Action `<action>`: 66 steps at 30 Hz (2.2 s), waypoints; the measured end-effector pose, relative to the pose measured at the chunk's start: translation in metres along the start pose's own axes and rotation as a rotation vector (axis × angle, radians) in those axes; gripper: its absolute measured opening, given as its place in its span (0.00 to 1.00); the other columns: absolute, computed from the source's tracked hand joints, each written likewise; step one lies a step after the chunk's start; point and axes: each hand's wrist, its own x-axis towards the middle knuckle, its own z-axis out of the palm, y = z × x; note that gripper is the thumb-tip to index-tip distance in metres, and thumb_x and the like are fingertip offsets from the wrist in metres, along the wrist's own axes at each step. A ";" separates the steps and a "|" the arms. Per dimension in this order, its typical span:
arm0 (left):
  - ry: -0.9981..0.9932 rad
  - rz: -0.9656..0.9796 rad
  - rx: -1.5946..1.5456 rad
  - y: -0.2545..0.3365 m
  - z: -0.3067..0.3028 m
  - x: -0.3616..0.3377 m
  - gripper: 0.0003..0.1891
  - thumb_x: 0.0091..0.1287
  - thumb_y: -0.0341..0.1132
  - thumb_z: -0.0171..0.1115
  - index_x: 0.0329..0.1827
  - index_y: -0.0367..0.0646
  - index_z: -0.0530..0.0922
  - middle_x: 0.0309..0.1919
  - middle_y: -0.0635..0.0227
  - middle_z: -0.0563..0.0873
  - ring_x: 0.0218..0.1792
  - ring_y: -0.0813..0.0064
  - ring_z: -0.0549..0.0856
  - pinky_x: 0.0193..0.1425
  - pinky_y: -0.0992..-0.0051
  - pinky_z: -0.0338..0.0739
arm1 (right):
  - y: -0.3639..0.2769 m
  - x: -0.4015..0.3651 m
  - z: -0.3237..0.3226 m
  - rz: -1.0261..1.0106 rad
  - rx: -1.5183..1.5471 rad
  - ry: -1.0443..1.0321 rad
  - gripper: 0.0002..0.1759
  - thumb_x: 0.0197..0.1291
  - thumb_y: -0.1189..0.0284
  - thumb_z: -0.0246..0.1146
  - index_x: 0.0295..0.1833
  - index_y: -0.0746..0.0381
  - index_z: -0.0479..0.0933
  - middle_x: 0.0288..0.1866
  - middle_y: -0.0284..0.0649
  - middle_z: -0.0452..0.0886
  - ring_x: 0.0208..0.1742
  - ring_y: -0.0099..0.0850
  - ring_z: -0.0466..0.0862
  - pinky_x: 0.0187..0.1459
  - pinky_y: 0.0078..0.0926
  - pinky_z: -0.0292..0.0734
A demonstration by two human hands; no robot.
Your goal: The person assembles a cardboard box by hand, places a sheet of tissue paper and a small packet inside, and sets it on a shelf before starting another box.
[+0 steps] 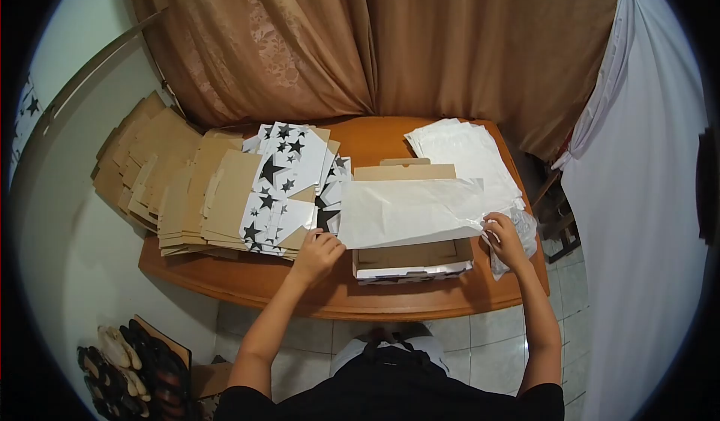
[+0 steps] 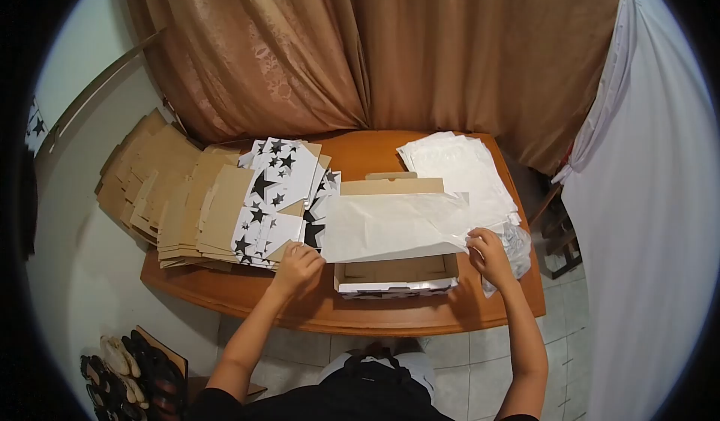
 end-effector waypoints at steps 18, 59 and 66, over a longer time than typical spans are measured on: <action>-0.207 0.140 -0.275 0.043 0.078 0.080 0.31 0.62 0.55 0.57 0.61 0.42 0.71 0.61 0.57 0.73 0.64 0.61 0.69 0.68 0.60 0.59 | -0.046 0.042 0.076 -0.180 -0.128 -0.273 0.24 0.61 0.66 0.58 0.62 0.61 0.70 0.64 0.47 0.70 0.67 0.44 0.67 0.66 0.43 0.61; -1.495 -0.319 0.268 0.055 0.197 0.025 0.48 0.59 0.54 0.60 0.76 0.47 0.44 0.76 0.73 0.50 0.75 0.72 0.48 0.75 0.60 0.34 | 0.047 0.004 0.211 0.096 -1.092 -1.461 0.44 0.65 0.47 0.41 0.76 0.57 0.31 0.80 0.31 0.31 0.79 0.35 0.33 0.74 0.41 0.27; -1.501 -0.042 0.598 0.056 0.169 0.045 0.32 0.69 0.44 0.48 0.73 0.41 0.53 0.73 0.65 0.59 0.74 0.67 0.55 0.76 0.58 0.32 | 0.049 -0.012 0.219 0.052 -1.278 -1.489 0.39 0.65 0.52 0.45 0.74 0.60 0.41 0.76 0.36 0.42 0.76 0.37 0.43 0.73 0.44 0.33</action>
